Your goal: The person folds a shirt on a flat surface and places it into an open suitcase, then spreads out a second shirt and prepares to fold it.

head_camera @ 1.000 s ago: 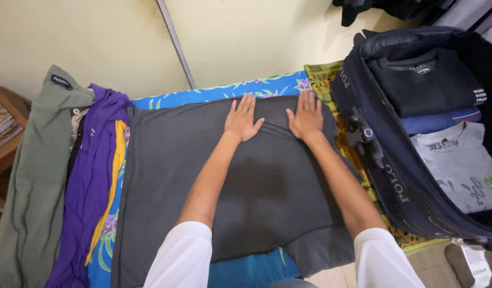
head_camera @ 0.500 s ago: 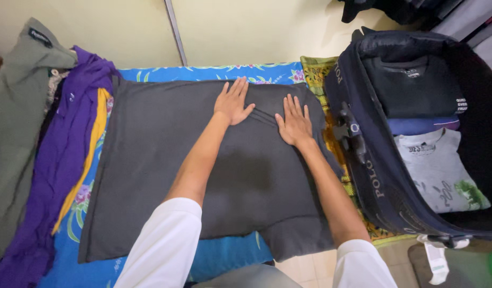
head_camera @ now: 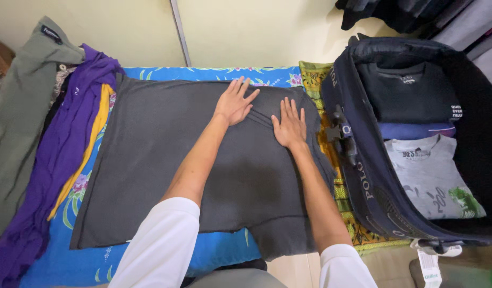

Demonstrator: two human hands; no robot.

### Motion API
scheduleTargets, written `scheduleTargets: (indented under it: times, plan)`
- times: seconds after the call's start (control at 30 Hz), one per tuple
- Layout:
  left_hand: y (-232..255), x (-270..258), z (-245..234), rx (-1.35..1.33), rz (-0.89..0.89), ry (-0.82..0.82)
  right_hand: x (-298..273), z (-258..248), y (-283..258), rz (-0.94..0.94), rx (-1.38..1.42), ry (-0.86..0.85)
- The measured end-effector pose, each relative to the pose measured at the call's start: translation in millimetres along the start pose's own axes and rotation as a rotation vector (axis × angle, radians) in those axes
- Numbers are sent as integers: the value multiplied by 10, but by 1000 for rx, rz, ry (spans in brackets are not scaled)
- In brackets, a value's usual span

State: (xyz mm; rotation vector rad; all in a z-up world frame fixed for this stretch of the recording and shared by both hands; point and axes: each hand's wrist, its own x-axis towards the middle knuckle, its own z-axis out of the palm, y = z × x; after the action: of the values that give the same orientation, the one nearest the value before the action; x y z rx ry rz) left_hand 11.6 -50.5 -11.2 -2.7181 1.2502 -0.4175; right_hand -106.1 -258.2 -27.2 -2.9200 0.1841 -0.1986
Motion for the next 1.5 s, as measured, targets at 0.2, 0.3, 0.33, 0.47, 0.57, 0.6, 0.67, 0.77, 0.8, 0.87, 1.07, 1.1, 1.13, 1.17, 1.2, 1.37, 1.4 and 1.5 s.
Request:
scheduleTargets:
  times: [0.2, 0.3, 0.33, 0.47, 0.57, 0.6, 0.67, 0.77, 0.8, 0.87, 1.07, 1.1, 1.13, 1.17, 1.2, 1.37, 1.4, 1.5]
  plan:
    - [79, 124, 540, 195, 25, 64, 24, 50, 42, -40, 14, 36]
    - [216, 194, 637, 358, -3, 134, 12, 88, 48, -43, 8, 42]
    - [287, 209, 611, 359, -17, 136, 19, 93, 60, -47, -2, 46]
    - [715, -37, 333, -99, -75, 126, 40, 115, 74, -63, 2, 50]
    - [809, -318, 126, -426, -60, 195, 56, 94, 63, -82, -15, 43]
    - [788, -408, 76, -427, -70, 195, 46, 90, 54, -64, -21, 27]
    - [673, -626, 1, -457, -38, 138, 46, 73, 40, -52, -28, 7]
    - [400, -983, -66, -450, -41, 109, 34, 72, 42, -57, -15, 16]
    - [291, -1118, -83, -449, -45, 104, 32, 73, 43, -62, -21, 22]
    - [51, -1392, -114, -425, -77, 97, 34, 78, 40, -69, -21, 24]
    - [-595, -2205, -287, -380, -230, 17, 42, 110, 59, -57, -26, 24]
    - [-675, -2320, -324, -378, -229, 14, 54, 118, 67, -69, -21, 34]
    - [-743, -2421, -352, -356, -262, -12, 51, 136, 86, -75, -15, 44]
    - [-805, -2515, -377, -335, -296, -38, 50, 156, 101, -69, -10, 43]
    - [-857, -2611, -404, -334, -290, -42, 49, 167, 109, -86, -14, 57]
    - [-1101, -2941, -469, -358, -367, -63, 25, 190, 77, -131, -111, 139]
    - [-1120, -2982, -472, -354, -355, -69, 21, 167, 36, -156, -238, 192]
    - [-1123, -3026, -494, -339, -377, -62, -43, 71, -321, -174, -273, 265]
